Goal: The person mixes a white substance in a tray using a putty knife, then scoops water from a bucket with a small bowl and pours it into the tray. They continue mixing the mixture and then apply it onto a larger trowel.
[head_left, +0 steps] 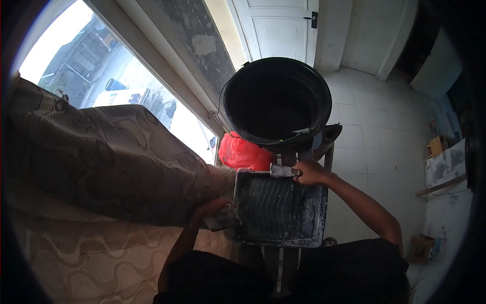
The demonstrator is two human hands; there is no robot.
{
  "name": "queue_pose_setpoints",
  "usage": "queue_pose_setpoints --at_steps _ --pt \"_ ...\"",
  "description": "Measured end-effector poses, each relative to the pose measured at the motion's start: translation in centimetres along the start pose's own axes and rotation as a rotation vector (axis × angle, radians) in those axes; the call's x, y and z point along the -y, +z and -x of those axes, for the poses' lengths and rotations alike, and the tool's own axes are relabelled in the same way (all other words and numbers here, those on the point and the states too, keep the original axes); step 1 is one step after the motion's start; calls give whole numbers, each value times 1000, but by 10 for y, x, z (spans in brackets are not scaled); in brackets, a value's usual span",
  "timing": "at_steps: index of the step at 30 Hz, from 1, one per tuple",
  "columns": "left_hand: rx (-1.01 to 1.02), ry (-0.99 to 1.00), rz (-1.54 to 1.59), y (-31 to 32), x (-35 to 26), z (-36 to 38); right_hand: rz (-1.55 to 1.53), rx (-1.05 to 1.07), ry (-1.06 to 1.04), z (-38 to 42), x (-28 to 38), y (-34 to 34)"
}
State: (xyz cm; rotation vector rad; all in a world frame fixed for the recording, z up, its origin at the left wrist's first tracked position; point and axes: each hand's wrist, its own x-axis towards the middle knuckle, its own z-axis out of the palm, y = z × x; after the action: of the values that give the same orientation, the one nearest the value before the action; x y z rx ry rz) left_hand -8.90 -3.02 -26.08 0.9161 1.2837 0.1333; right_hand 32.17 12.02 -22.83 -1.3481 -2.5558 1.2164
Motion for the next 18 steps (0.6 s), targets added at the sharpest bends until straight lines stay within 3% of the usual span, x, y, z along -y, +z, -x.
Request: queue_pose_setpoints --at_steps 6,12,14,15,17,18 --pt "55 4 -114 24 54 -20 -39 47 -47 -9 6 -3" --pt "84 46 -305 -5 44 -26 75 65 -67 -15 25 14" --pt "-2 199 -648 -14 27 -17 77 53 -58 -13 30 9" --pt "-7 204 -666 -18 11 -17 78 59 -35 -11 31 6" --pt "-374 112 -366 -18 -23 -19 71 -40 -81 -13 30 8" --pt "-374 120 -374 -17 -38 -18 -10 -136 -131 -15 34 6"
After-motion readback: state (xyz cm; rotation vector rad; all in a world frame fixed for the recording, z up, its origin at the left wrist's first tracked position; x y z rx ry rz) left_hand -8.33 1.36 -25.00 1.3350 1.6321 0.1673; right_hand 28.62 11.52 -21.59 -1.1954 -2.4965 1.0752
